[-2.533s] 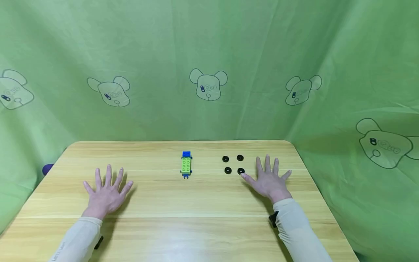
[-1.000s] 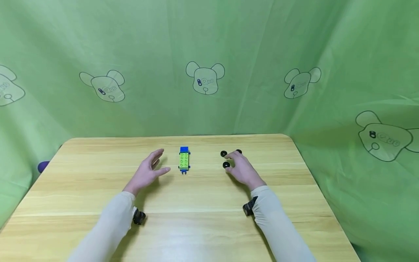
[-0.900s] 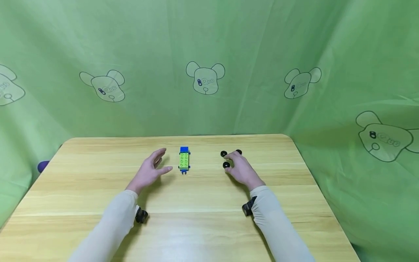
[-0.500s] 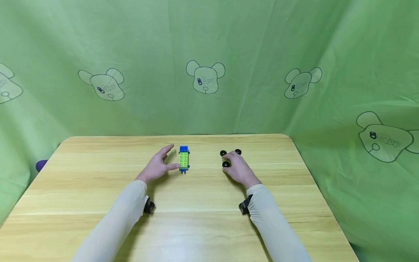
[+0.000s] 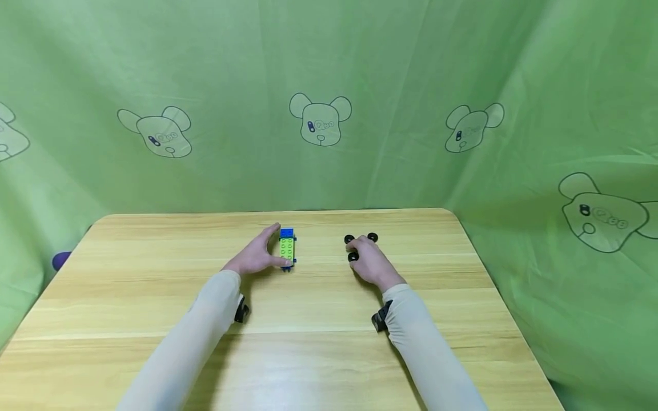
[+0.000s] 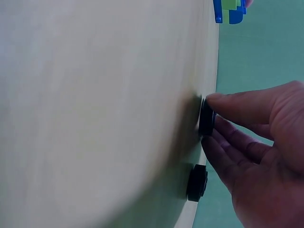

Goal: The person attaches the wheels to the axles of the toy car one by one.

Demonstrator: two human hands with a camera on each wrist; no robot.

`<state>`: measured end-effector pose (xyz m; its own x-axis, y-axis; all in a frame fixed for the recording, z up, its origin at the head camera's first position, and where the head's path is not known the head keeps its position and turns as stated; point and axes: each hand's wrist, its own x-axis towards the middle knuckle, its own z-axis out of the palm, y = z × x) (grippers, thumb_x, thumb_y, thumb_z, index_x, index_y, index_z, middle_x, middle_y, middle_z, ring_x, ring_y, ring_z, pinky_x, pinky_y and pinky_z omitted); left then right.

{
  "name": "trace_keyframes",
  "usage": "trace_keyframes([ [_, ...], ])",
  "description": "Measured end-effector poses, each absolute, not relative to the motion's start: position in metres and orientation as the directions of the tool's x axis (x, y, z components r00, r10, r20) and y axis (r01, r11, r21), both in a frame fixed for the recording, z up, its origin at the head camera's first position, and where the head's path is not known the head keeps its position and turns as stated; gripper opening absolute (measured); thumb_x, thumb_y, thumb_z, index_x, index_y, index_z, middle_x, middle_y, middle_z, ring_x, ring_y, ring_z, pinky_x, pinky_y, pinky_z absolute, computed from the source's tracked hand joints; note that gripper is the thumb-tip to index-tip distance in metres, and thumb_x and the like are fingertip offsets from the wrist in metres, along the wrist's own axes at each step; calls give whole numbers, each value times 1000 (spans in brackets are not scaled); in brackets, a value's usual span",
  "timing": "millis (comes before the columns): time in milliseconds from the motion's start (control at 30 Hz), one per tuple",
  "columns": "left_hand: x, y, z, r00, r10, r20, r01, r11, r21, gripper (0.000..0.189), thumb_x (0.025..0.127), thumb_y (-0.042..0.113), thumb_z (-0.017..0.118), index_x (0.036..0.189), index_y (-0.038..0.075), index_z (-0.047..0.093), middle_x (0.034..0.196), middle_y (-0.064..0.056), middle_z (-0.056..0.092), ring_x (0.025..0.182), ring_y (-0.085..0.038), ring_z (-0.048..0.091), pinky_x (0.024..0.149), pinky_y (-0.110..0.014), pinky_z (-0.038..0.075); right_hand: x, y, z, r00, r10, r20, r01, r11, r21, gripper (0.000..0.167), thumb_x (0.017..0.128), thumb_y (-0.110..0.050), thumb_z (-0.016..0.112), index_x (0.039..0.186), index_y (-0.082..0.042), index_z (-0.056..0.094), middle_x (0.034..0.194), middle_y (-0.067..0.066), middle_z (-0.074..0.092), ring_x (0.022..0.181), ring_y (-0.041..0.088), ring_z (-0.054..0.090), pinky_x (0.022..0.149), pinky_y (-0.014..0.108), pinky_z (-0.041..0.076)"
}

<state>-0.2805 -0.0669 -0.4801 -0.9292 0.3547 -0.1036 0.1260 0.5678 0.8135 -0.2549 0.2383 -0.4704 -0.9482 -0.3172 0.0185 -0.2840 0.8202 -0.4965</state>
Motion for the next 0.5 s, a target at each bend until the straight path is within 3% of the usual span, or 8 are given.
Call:
trace_keyframes([
  [500,-285,-58,-483,-924,371,-91,159,591,791,112,73,26,89,157,5,17,159,-14,22,144,-30,22,117,-41,17,-259,235,-469,-954,-301,-11,-260,840,-476,29,83,5,68,112,4,67,114,20,55,112,41,52,105,54,38],
])
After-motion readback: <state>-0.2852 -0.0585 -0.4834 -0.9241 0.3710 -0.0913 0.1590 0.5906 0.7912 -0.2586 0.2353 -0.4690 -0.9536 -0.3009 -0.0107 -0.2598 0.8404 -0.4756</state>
